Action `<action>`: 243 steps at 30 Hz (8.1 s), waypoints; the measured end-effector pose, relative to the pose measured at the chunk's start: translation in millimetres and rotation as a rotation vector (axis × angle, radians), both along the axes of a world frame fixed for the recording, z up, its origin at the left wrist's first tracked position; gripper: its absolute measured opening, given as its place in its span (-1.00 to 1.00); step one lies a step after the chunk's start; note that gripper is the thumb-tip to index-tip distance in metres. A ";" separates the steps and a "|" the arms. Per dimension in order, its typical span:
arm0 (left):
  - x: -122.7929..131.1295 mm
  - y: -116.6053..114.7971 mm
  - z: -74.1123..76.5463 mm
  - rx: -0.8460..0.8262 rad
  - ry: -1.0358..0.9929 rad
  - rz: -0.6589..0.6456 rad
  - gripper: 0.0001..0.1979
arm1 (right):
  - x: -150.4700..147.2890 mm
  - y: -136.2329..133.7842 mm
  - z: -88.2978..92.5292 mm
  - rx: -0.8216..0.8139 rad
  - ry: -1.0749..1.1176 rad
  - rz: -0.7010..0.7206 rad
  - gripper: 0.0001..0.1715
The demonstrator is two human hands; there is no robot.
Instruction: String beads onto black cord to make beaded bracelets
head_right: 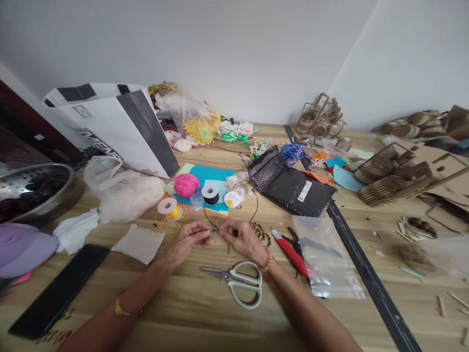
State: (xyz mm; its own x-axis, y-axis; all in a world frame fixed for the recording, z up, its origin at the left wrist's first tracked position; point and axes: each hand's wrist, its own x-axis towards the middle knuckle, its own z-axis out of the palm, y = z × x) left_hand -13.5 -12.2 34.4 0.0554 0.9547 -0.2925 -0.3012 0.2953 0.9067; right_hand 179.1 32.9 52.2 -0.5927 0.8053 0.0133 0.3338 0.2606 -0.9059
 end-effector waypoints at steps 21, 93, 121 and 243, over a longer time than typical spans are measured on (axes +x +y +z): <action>8.2 -7.1 0.3 0.199 0.281 -0.085 -0.79 | -9.3 -15.1 4.8 0.273 -0.070 0.033 -0.86; -0.2 0.3 -4.5 0.109 0.164 -0.071 -0.85 | -15.3 -16.1 -30.2 0.233 0.114 -0.100 -0.85; -7.6 8.5 -24.7 -0.072 -0.117 0.008 -0.74 | -17.6 -20.0 -31.9 0.120 0.224 -0.118 -0.80; -3.7 5.0 -16.2 0.081 0.216 -0.109 -0.79 | -19.2 -17.9 -36.2 0.015 0.203 -0.045 -0.76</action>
State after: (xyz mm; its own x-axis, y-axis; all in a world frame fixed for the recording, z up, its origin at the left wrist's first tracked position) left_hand -17.2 -7.2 18.2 0.1043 0.9671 -0.2320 -0.0685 0.2397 0.9684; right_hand 159.9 15.0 16.0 -0.5397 0.8299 0.1415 0.1561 0.2639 -0.9518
